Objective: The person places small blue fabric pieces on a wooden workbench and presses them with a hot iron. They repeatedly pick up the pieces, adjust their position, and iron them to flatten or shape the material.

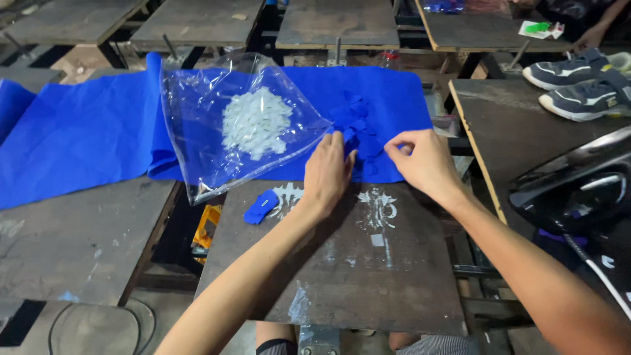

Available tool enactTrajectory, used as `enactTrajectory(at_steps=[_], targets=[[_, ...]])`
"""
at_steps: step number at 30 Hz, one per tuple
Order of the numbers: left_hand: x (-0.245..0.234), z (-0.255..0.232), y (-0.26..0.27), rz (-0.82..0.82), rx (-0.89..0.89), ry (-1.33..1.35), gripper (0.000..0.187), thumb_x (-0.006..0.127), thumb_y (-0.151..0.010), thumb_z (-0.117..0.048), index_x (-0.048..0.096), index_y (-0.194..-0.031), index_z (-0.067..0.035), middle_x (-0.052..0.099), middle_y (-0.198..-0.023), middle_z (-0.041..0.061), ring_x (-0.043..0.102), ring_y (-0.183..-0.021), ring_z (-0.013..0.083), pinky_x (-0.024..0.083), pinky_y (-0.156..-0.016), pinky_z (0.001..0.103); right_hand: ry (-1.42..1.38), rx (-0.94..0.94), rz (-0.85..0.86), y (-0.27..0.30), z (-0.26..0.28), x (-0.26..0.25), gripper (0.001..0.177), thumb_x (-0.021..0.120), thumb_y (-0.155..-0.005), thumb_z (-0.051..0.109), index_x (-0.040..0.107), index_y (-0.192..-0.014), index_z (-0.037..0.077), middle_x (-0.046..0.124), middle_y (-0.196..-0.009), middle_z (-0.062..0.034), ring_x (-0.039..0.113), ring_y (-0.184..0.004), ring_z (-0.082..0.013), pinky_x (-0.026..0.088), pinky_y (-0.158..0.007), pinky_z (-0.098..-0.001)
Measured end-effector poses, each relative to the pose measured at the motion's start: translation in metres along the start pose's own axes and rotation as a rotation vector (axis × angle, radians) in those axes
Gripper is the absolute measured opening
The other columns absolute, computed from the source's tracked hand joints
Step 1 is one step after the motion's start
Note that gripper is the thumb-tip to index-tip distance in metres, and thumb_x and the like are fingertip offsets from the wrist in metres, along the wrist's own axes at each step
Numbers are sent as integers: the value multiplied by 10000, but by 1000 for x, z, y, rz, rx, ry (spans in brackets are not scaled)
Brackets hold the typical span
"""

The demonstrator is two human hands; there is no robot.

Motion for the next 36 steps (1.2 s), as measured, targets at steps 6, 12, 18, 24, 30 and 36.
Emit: enactTrajectory(at_steps=[6, 12, 18, 24, 30, 36], targets=[[20, 24, -27, 29, -179, 19, 89, 647, -943, -69, 630, -1019, -26, 709, -908, 159, 747, -854, 437, 627, -699, 556, -29, 37, 77, 18, -16, 23, 159, 748, -867, 274, 845, -981, 221, 776, -724, -31, 766, -826, -342, 607, -801, -474], [-9, 23, -25, -36, -312, 364, 144, 886, -785, -236, 822, -880, -150, 797, -773, 77, 794, -781, 343, 620, -645, 421, -446, 25, 157, 24, 1, 24, 346, 723, -939, 244, 746, -1264, 129, 817, -981, -112, 789, -815, -226, 597, -856, -409], [19, 41, -26, 29, -411, 655, 241, 935, -720, -268, 844, -912, -154, 749, -665, 42, 712, -566, 148, 572, -605, 306, -773, 14, 129, -8, -15, 57, 408, 767, -936, 109, 689, -1336, 92, 767, -1062, -141, 779, -788, -172, 573, -668, -232], [36, 72, -29, -34, -486, 665, 122, 860, -857, -344, 854, -907, -233, 707, -569, 33, 652, -530, 110, 534, -558, 253, -727, 124, 56, -40, -37, 87, 347, 829, -887, 153, 729, -1185, 6, 789, -927, -136, 790, -678, -156, 582, -631, -245], [-13, 47, -17, -106, -425, 582, 195, 789, -899, -130, 828, -1090, -130, 827, -958, 113, 794, -910, 328, 608, -839, 418, -387, -106, -52, -50, -38, 78, 277, 827, -925, 233, 779, -1139, 62, 798, -930, -127, 755, -581, -178, 600, -669, -302], [0, 35, -5, -27, -468, 758, 183, 813, -839, -162, 825, -1020, -134, 784, -761, 47, 654, -557, 121, 582, -615, 274, -626, -5, 121, 9, 1, 58, 345, 769, -955, 318, 753, -1235, 117, 807, -967, -89, 795, -749, -184, 601, -811, -305]])
Point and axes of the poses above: each hand's wrist, its own y-axis away from the middle knuckle, its own x-axis out of the palm, z = x × y, the point moved 8 cm from there along -y, towards the middle knuckle
